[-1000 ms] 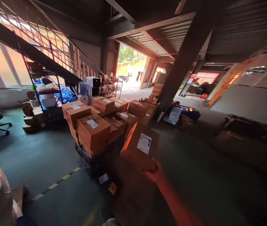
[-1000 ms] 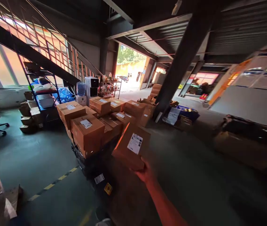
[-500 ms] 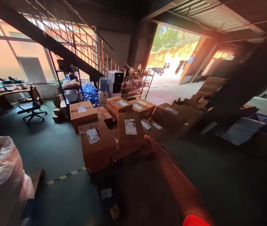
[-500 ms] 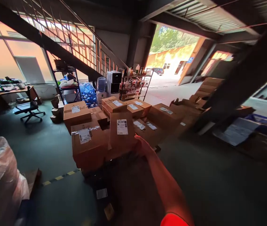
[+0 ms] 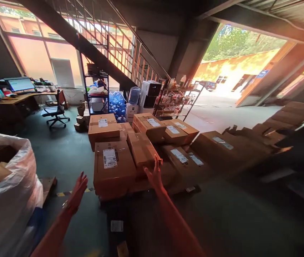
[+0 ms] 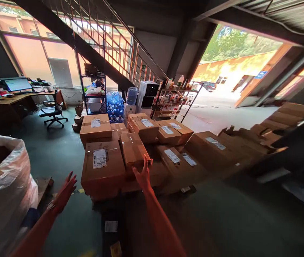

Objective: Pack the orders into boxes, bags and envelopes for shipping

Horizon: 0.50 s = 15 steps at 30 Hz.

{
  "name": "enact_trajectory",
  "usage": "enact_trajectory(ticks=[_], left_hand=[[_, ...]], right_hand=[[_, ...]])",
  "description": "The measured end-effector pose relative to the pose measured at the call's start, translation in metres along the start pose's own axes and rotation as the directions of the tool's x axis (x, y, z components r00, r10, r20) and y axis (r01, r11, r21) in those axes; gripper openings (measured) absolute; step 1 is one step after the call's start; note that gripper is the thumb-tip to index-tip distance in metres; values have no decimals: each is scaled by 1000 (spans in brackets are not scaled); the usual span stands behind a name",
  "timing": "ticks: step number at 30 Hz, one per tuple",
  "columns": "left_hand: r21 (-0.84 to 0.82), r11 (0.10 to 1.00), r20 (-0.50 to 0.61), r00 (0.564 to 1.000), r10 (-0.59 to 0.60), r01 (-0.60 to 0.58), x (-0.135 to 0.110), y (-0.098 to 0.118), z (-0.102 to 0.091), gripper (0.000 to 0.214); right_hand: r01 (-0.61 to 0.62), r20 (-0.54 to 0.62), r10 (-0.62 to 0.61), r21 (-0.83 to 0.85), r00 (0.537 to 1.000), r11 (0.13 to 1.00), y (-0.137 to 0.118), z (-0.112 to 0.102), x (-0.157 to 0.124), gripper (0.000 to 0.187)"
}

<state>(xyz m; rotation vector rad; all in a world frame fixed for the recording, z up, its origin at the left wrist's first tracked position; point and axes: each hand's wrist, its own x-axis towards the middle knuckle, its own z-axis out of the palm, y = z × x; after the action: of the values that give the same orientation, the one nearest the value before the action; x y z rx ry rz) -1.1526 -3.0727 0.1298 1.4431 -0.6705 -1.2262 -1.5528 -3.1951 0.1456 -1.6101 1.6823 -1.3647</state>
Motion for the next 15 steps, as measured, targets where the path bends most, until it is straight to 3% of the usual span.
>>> enact_trajectory(ticks=[2,4,7,12,15], left_hand=[[-51,998,28,999,-21,22,16,3,26,106],[-116,993,82,997,-12,21,25,6,48,99],[-199,980,103,994,30,-9,28,3,60,91],[-311,950,100,993,60,-26,30,-9,59,99],[-353,936,95,995,31,4,37,-15,61,101]], right_hand=[[-24,-2,24,0,1000,1000,1,11,-6,119],[-78,-2,78,-14,997,997,1,14,-1,141],[-109,-42,107,-55,993,992,1,17,11,167],[-33,-181,15,-97,983,995,-3,22,20,152],[-9,-203,-11,-97,979,995,-8,9,31,135]])
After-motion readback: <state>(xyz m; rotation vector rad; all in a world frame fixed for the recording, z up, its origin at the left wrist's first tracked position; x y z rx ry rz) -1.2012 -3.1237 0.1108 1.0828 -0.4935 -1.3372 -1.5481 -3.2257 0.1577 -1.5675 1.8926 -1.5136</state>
